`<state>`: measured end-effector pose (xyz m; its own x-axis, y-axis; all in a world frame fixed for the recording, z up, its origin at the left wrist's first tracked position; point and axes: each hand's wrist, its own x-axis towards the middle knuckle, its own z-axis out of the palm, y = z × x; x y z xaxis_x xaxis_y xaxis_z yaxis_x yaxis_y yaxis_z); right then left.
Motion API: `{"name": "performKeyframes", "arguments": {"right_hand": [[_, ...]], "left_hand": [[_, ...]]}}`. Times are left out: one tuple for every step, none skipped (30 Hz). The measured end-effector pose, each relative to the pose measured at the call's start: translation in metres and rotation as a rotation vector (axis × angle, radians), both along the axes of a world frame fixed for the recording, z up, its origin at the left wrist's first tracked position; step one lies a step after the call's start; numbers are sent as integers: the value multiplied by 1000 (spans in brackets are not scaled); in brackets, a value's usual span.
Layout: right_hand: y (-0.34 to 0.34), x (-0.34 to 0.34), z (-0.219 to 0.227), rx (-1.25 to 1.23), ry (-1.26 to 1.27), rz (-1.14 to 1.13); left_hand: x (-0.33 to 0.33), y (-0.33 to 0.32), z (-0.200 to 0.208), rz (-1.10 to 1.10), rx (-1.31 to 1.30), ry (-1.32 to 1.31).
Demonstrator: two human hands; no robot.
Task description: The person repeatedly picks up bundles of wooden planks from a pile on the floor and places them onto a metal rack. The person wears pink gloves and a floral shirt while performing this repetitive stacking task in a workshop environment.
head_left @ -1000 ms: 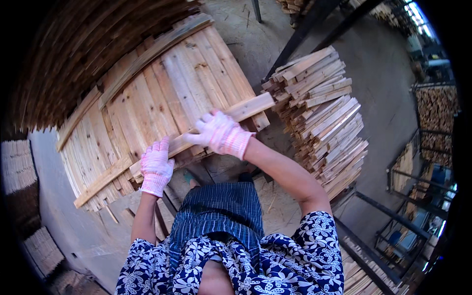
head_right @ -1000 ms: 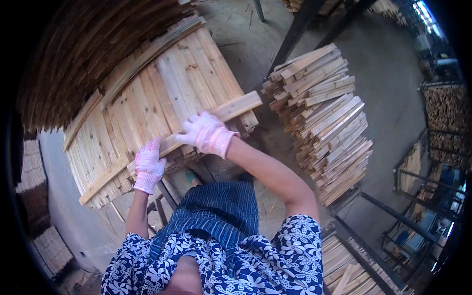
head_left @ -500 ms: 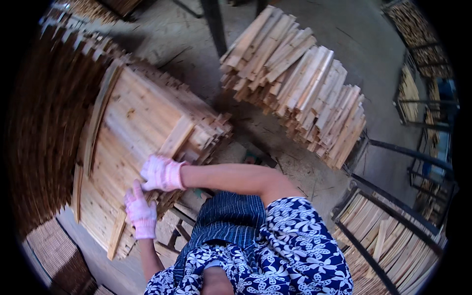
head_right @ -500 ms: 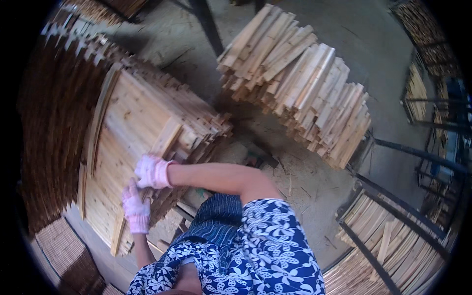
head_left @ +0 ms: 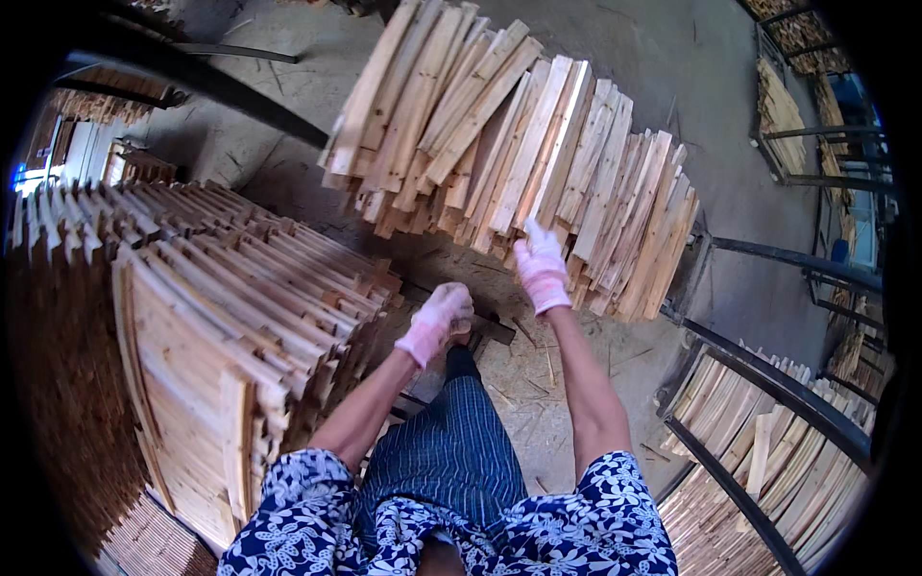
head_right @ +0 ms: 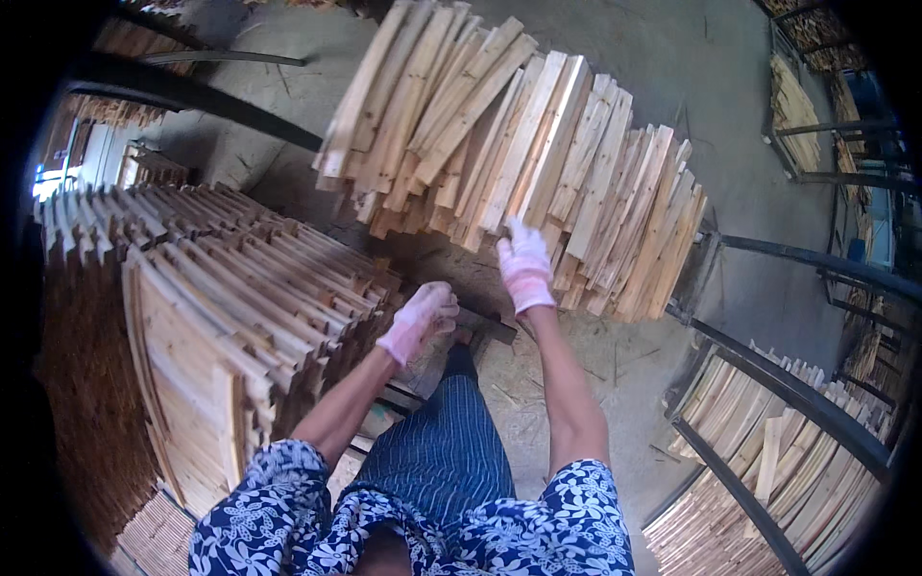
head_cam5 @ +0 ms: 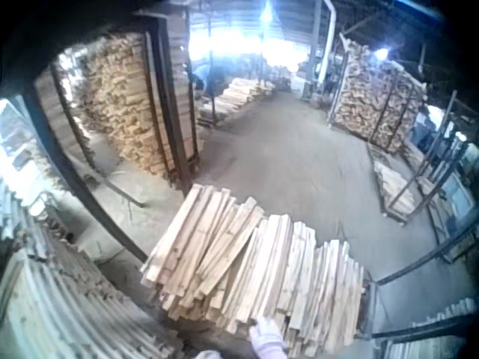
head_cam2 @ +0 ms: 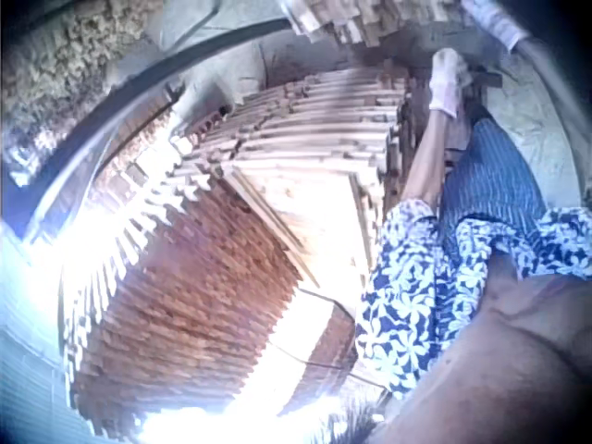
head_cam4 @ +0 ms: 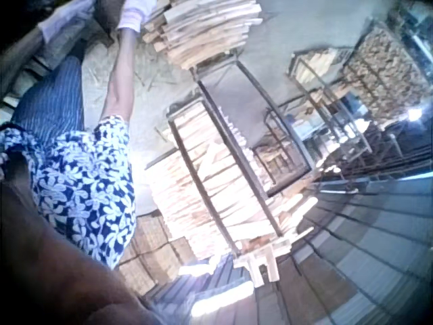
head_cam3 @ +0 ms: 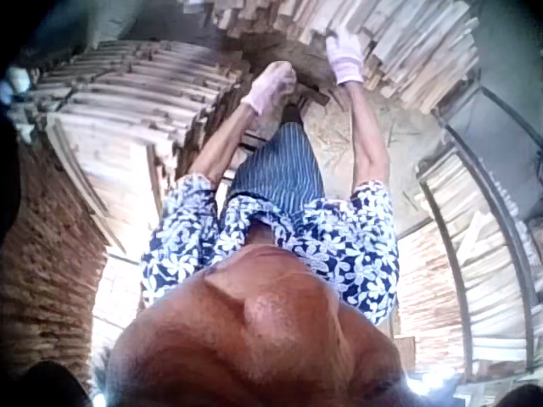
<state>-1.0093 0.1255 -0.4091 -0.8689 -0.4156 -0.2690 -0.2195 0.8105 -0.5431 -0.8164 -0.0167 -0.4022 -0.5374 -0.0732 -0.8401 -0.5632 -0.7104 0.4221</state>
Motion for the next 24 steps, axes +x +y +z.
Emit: {"name": "performKeyframes", "arguments": {"right_hand": [[-2, -18, -4, 33, 11, -31], [-7, -41, -6, 66, 36, -61], [-14, -59, -20, 118, 47, -77], [-22, -69, -38, 185, 56, -109], [-37, -68, -49, 217, 13, -160], [-45, -67, -70, 253, -43, -243], [-60, -62, -79, 286, 47, -267], [-66, -58, -89, 322, 129, -284], [-67, -59, -94, 309, 133, -278], [-62, -58, -101, 301, 119, -285], [-65, -61, -99, 285, 60, -267], [-62, -57, -101, 278, 69, -278], [-63, -57, -99, 259, 92, -293], [-62, -54, -102, 237, 108, -305], [-59, -53, -105, 232, 149, -318], [-58, -50, -103, 173, 175, -313], [-56, -50, -101, 126, 168, -327], [-54, -50, -99, 79, 161, -340], [-52, -51, -96, 45, 182, -340], [-49, -52, -89, 33, 160, -350], [-51, -50, -83, 20, 84, -382], [-52, -45, -74, 10, 10, -416], [-51, -34, -73, -30, -1, -391], [-48, -16, -70, -68, -12, -366]], "left_hand": [[-15, -4, -46, 77, 111, -107], [-29, -8, -85, 150, 193, -188], [-45, -14, -115, 215, 265, -223], [-65, -16, -141, 259, 342, -233], [-81, -17, -163, 302, 433, -188], [-115, -1, -147, 337, 314, -149], [-128, -1, -164, 372, 429, -70], [-133, 2, -176, 396, 466, -9], [-137, 4, -188, 419, 506, 52], [-135, 8, -188, 414, 466, 85], [-140, 6, -193, 508, 507, 77], [-136, 10, -195, 546, 550, 80], [-135, 12, -201, 578, 587, 99], [-134, 13, -198, 613, 596, 87], [-136, 16, -196, 654, 612, 59], [-136, 17, -191, 698, 609, 29], [-136, 19, -186, 731, 601, 3], [-132, 22, -179, 675, 526, 18], [-128, 24, -177, 680, 461, -5], [-130, 32, -164, 648, 269, -39], [-129, 35, -150, 662, 218, -36], [-122, 38, -139, 672, 170, -33], [-112, 40, -131, 639, 133, -37], [-94, 43, -119, 615, 154, -7]]}}
